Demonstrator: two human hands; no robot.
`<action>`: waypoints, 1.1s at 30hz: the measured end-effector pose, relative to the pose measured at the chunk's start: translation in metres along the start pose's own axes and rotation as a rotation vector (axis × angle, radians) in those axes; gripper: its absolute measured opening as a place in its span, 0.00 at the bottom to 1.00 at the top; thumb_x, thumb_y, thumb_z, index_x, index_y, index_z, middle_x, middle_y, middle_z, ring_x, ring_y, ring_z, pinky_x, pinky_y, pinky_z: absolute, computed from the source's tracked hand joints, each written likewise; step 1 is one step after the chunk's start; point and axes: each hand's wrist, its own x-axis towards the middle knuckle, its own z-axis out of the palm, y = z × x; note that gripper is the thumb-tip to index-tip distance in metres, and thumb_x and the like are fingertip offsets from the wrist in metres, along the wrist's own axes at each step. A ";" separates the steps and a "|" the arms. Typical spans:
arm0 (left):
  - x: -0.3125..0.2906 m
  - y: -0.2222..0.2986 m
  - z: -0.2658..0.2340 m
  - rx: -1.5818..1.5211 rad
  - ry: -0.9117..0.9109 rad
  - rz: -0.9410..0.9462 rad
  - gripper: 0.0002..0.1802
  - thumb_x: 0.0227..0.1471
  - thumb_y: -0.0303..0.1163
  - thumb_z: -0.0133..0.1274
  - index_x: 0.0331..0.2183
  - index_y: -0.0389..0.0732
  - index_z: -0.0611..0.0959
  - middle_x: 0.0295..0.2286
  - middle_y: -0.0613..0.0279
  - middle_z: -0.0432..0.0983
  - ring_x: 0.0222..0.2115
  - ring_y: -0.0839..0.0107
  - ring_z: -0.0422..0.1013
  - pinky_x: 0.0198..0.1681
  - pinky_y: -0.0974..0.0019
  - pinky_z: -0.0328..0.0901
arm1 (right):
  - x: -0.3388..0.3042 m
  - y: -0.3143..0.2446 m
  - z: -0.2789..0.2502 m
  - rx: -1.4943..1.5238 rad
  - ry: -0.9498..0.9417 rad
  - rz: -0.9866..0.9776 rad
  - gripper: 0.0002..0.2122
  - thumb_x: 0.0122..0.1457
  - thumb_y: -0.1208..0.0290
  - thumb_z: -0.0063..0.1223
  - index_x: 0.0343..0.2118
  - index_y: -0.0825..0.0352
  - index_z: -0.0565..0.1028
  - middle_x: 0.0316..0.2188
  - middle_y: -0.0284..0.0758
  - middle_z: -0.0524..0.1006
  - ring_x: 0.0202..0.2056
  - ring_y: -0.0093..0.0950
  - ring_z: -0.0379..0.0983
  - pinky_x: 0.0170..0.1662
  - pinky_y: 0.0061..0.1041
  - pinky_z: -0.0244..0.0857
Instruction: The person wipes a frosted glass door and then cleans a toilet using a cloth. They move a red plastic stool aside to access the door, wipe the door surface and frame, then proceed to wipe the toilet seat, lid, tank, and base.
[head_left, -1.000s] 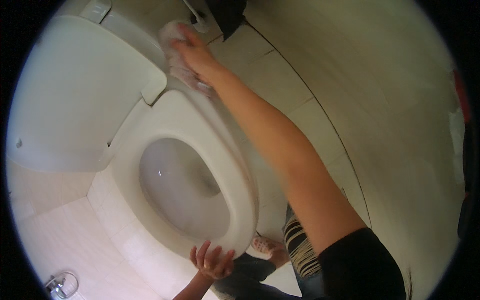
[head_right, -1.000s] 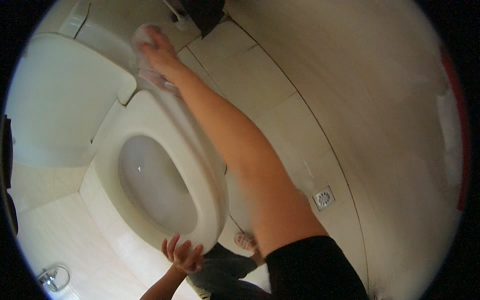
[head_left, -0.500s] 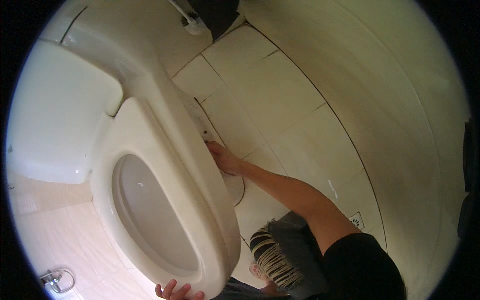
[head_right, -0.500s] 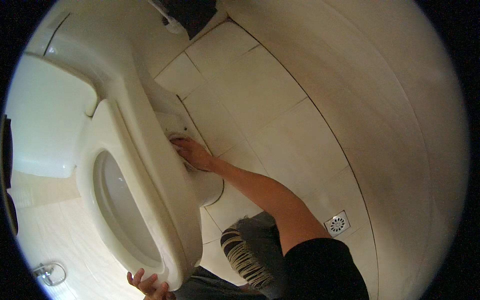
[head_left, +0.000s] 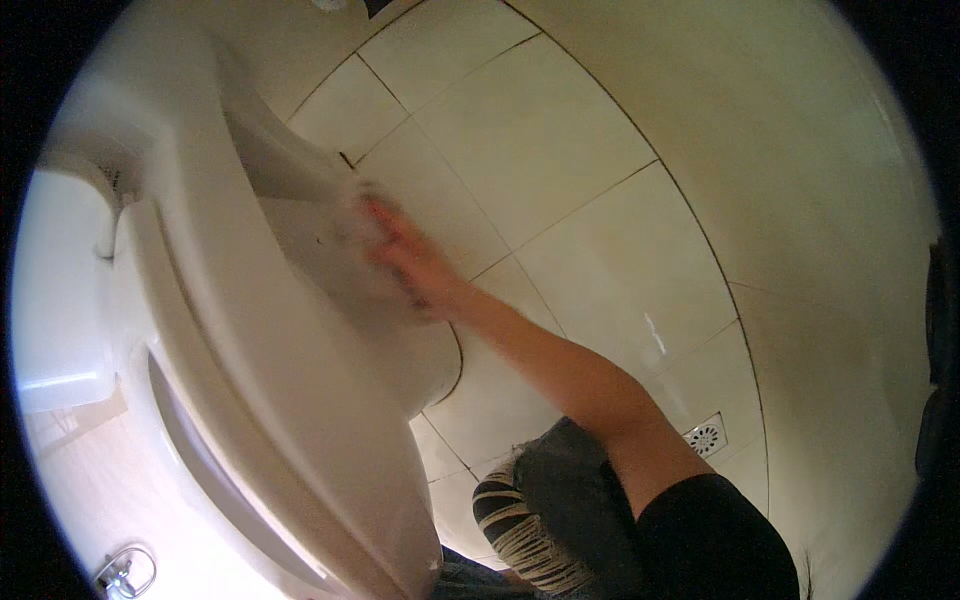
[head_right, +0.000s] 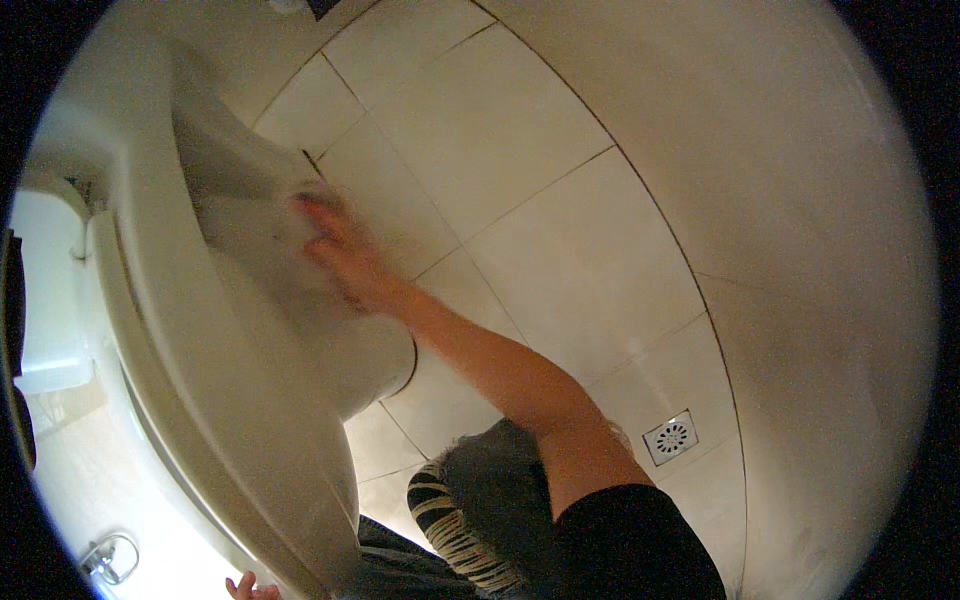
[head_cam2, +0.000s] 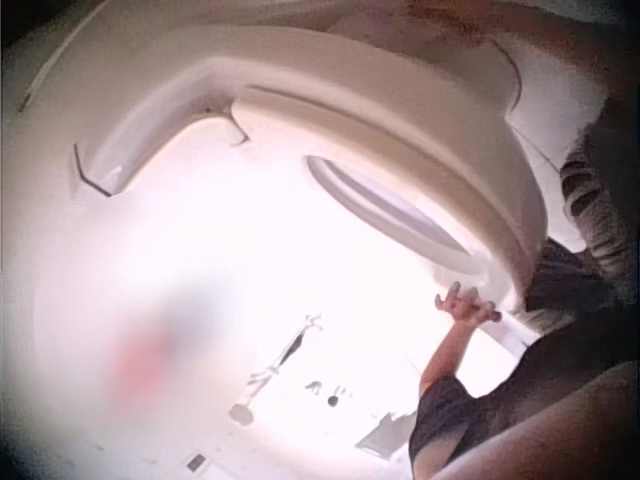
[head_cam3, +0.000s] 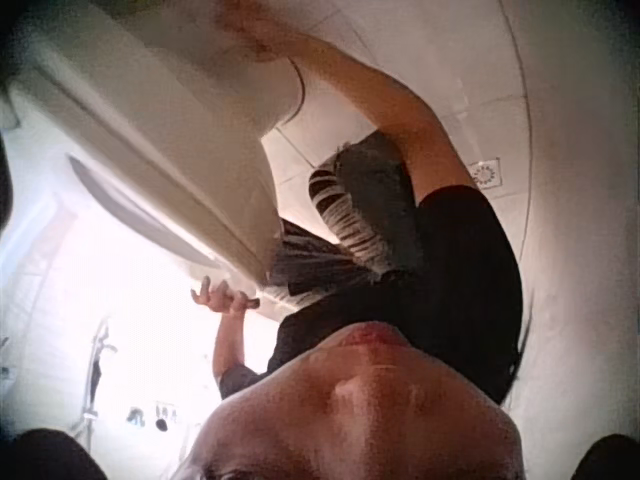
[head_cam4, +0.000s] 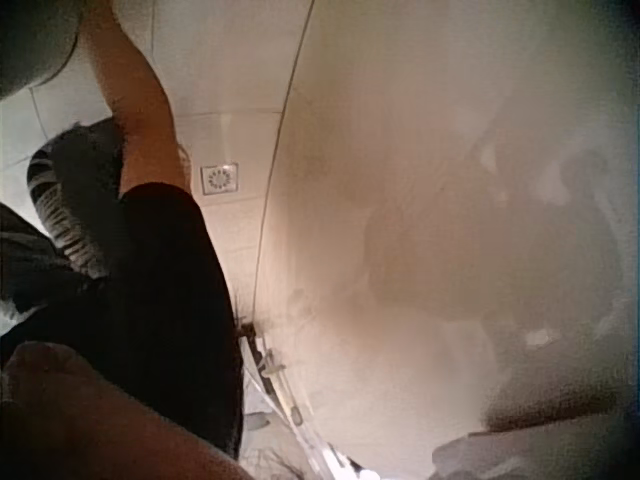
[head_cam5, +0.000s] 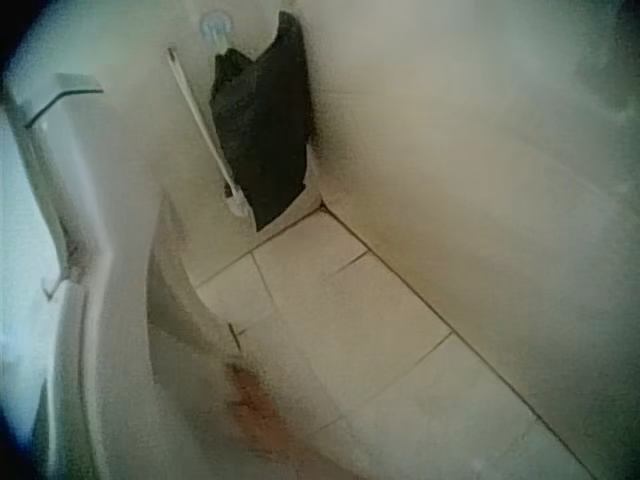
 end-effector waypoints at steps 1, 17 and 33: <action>0.006 0.000 0.005 -0.007 0.019 0.017 0.17 0.53 0.57 0.33 0.39 0.62 0.68 0.37 0.58 0.66 0.42 0.51 0.64 0.53 0.40 0.43 | 0.019 0.010 0.014 -0.137 -0.061 -0.113 0.23 0.58 0.65 0.39 0.57 0.61 0.57 0.57 0.37 0.56 0.57 0.32 0.51 0.59 0.28 0.44; 0.045 0.007 -0.001 -0.025 0.032 0.024 0.26 0.53 0.55 0.35 0.52 0.59 0.56 0.34 0.61 0.70 0.39 0.55 0.66 0.50 0.43 0.47 | 0.097 0.084 -0.023 -1.133 0.095 -0.390 0.21 0.51 0.58 0.49 0.48 0.57 0.67 0.50 0.38 0.65 0.50 0.43 0.61 0.53 0.43 0.53; 0.033 0.011 -0.004 -0.017 0.041 -0.022 0.15 0.54 0.55 0.35 0.42 0.63 0.64 0.34 0.58 0.71 0.37 0.53 0.68 0.51 0.42 0.45 | 0.027 0.049 -0.002 -0.964 -0.028 0.259 0.21 0.53 0.61 0.45 0.47 0.68 0.65 0.40 0.47 0.71 0.39 0.44 0.70 0.45 0.40 0.63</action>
